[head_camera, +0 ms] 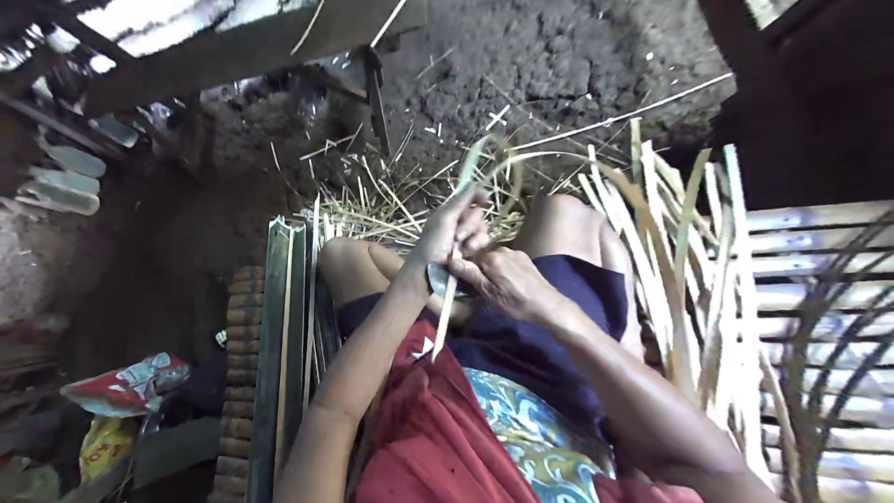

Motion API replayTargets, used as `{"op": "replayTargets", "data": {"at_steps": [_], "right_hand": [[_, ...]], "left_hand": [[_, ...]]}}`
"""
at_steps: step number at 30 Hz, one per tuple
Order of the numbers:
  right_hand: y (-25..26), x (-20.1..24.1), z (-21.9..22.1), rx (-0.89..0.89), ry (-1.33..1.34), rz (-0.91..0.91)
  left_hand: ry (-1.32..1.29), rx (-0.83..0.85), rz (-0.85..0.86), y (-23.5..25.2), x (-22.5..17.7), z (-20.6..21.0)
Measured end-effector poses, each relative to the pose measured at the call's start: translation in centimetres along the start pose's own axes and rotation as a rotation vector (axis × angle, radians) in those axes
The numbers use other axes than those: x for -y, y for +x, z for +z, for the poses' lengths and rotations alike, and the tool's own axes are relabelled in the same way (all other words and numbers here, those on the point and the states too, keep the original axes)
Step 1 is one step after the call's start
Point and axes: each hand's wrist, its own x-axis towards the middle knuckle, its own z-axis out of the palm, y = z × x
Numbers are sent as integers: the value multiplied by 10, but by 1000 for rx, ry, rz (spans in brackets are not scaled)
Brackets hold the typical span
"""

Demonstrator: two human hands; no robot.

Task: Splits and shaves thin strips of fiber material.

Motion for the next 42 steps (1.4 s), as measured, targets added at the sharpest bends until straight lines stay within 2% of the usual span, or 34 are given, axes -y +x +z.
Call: {"op": "replayTargets", "data": {"at_steps": [3, 7, 11, 14, 15, 16, 18, 19, 20, 22, 24, 27, 29, 31, 33, 36, 42], "right_hand": [[-1, 10, 11, -167, -43, 160], [-12, 10, 14, -199, -65, 154], [-35, 12, 12, -109, -69, 123], [-83, 40, 17, 89, -5, 49], [-99, 41, 19, 122, -9, 64], [-109, 37, 17, 190, -39, 146], [-112, 21, 6, 436, -66, 415], [-107, 12, 1, 472, -18, 503], [-102, 5, -3, 403, 55, 512], [-86, -4, -8, 133, 259, 447], [-60, -5, -12, -71, 557, 440], [-22, 6, -11, -316, 936, 354], [-2, 16, -15, -472, 1021, 285], [8, 20, -20, -493, 1015, 203], [12, 23, -25, -405, 967, 137], [20, 31, -22, -325, 848, 42], [32, 43, -18, -404, 794, 35]], "left_hand": [[-234, -278, 32, 18, 2, 1], [-222, -387, 72, 27, 7, -1], [-243, -536, 136, 49, 8, -11], [-220, -633, 213, 71, -11, -54], [-138, -577, 190, 69, -22, -64], [12, -443, 124, 58, -32, -68], [326, -211, -21, 24, -45, -61], [442, -132, -88, 7, -46, -55], [508, -67, -142, -10, -47, -50], [539, 45, -197, -40, -42, -46], [588, 110, -217, -59, -36, -44], [688, 105, -259, -80, -32, -42], [744, 76, -250, -87, -32, -45], [767, 12, -160, -93, -38, -49], [785, -98, 24, -93, -48, -48], [790, -188, 175, -83, -63, -28], [903, -97, 144, -56, -83, 2]]}}
